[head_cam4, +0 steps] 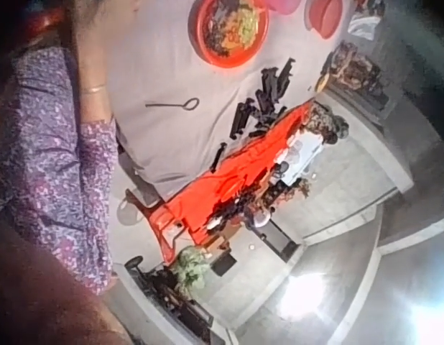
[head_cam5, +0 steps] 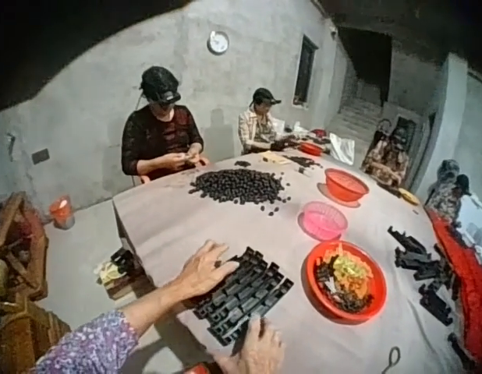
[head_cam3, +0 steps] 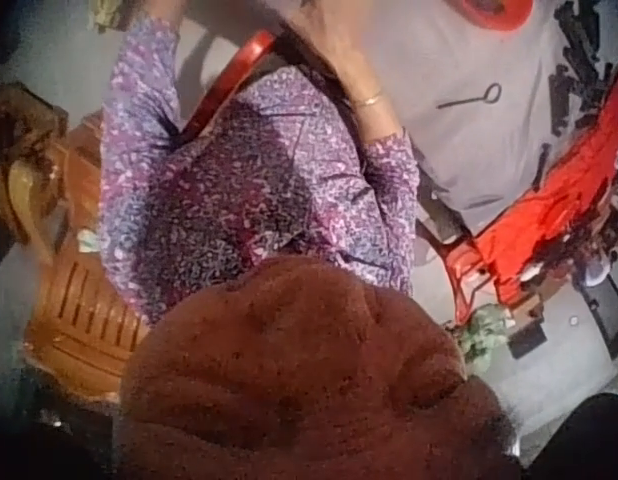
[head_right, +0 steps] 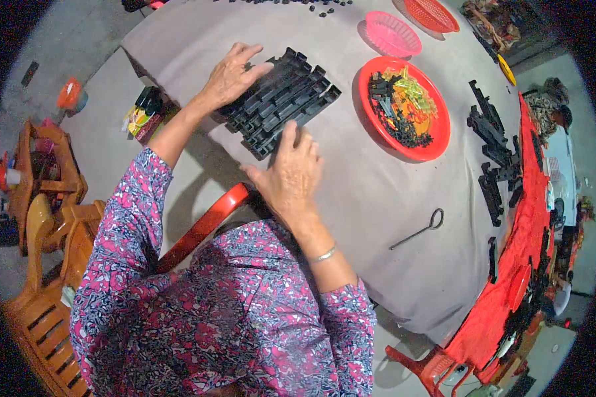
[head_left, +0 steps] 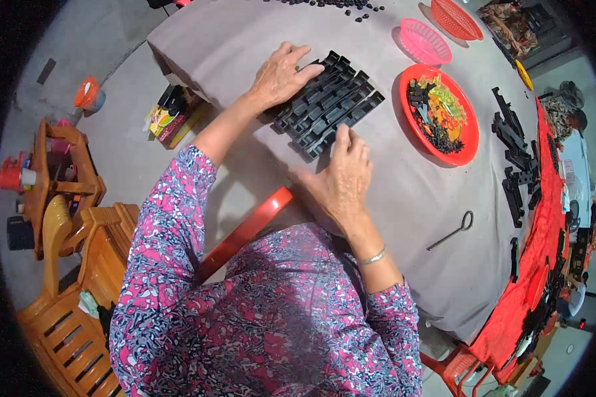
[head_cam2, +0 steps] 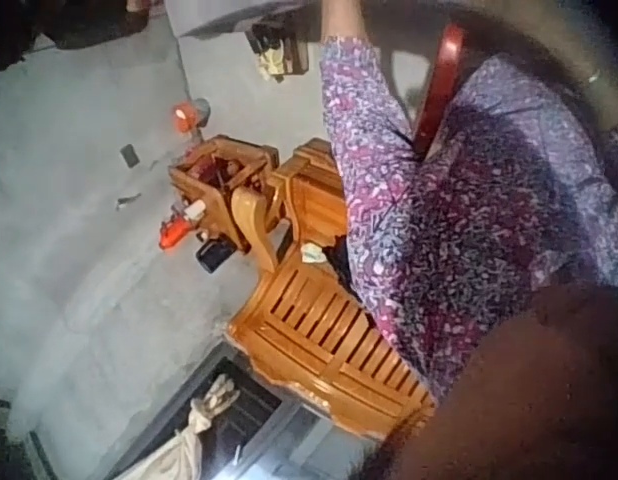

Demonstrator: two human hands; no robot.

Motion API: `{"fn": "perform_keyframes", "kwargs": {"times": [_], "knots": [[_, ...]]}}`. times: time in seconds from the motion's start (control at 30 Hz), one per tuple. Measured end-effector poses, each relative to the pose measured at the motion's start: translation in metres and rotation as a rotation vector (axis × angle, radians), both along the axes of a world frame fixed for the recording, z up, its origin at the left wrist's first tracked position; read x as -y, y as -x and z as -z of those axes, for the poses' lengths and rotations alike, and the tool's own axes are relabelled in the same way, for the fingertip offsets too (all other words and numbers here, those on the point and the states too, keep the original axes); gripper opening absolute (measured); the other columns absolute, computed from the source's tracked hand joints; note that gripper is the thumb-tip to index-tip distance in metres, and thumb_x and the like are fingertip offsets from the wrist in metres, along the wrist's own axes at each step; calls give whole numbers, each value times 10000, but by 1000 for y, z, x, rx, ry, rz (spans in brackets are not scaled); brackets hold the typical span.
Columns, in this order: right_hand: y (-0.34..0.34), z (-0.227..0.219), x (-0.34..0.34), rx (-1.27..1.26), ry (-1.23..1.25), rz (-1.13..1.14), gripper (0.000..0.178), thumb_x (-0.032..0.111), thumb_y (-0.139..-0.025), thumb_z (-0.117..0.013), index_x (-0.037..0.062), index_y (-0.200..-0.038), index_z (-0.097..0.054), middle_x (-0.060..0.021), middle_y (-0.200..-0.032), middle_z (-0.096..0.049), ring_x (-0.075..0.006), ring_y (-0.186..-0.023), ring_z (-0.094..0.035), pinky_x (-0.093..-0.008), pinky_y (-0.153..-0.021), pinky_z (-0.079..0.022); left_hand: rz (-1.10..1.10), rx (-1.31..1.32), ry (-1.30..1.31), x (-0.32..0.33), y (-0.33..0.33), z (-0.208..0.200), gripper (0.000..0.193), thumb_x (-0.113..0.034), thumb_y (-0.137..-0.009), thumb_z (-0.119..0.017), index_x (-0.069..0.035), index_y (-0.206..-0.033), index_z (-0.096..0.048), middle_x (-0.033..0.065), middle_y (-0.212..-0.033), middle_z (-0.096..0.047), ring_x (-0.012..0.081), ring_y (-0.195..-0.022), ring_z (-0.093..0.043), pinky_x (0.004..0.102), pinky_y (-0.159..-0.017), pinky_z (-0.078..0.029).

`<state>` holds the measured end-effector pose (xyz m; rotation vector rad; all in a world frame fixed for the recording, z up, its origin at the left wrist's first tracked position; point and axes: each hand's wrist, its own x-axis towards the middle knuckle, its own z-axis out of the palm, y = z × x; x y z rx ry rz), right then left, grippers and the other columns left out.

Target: The person assembles small plastic components by inserting metal rings into them using a metal hook tool.

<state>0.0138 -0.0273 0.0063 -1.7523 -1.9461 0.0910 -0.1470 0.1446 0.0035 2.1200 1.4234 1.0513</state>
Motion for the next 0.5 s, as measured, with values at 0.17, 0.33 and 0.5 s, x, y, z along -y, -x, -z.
{"fn": "perform_keyframes", "kwargs": {"times": [0.17,0.33,0.5], "knots": [[8,1,-18,-46,-3,119,1002,387,-571,-880,1,-1357,-392,-211,-1184,-506,-363,-1065,-527,-470,-825,-449,43,-154,26,1,-24,10,652,-484,-862,-645,-47,-1334,-538,184,-1259,-555,357,-1170,-550,431,-985,-446],[18,1,-30,-179,72,132,976,379,-596,-866,-30,-1331,-371,-198,-1144,-518,-362,-1087,-522,-480,-848,-446,56,-189,-66,-4,-11,9,661,-472,-826,-699,-56,-1316,-547,186,-1233,-577,365,-1128,-576,436,-950,-471],[31,5,-49,-147,-33,133,1044,399,-597,-876,-70,-1363,-344,-164,-1099,-516,-313,-1021,-542,-435,-813,-441,31,-275,6,-22,-2,-3,711,-474,-787,-735,-26,-1304,-543,192,-1176,-582,376,-1122,-576,431,-941,-470]]}}
